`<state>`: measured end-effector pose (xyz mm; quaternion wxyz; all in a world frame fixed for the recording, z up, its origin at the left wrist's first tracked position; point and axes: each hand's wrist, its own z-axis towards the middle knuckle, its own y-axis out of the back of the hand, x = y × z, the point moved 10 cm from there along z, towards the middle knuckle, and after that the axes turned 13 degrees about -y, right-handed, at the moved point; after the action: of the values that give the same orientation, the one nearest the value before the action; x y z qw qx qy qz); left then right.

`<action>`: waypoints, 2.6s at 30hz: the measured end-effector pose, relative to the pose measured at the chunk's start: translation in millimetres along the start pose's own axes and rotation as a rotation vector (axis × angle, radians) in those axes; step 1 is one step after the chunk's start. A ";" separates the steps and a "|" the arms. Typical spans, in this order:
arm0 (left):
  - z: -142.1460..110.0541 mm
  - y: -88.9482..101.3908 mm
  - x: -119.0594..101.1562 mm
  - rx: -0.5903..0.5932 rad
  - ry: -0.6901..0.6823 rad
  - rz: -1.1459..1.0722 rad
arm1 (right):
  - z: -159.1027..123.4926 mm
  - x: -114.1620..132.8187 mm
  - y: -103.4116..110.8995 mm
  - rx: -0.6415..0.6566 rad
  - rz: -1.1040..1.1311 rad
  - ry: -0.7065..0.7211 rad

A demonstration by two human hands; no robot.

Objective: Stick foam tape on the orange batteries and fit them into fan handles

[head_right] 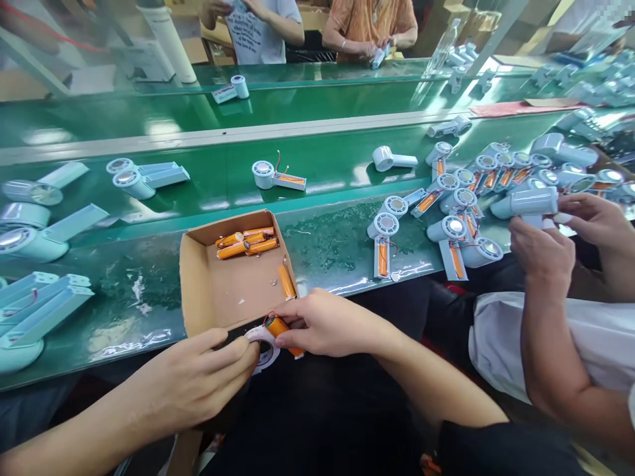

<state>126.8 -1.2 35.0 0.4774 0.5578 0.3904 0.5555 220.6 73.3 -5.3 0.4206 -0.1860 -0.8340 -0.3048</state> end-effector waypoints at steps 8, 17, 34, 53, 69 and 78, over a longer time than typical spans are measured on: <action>16.0 -7.7 5.5 -0.137 0.091 -0.046 | -7.7 -58.3 -16.8 -0.130 0.648 -0.019; 41.7 -26.1 -19.5 -0.079 -0.214 -0.260 | -20.1 -45.1 -17.6 0.179 0.080 -0.065; 70.3 -48.8 -20.7 -0.594 0.544 -0.369 | -59.3 -136.8 10.0 -0.936 1.294 0.021; -185.0 -56.0 310.5 0.023 1.272 0.040 | -116.8 -214.1 41.3 -1.185 1.171 -0.154; -72.4 -135.3 339.8 0.299 0.783 -0.403 | 5.2 -28.6 193.3 -0.926 0.535 0.245; -58.9 -132.7 338.0 0.176 0.635 -0.550 | 158.4 27.6 202.3 -0.674 -0.006 0.268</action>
<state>107.4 362.8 -14.1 0.4144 0.2728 0.6982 0.5161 226.2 330.9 15.4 0.4405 -0.2700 -0.6248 -0.5855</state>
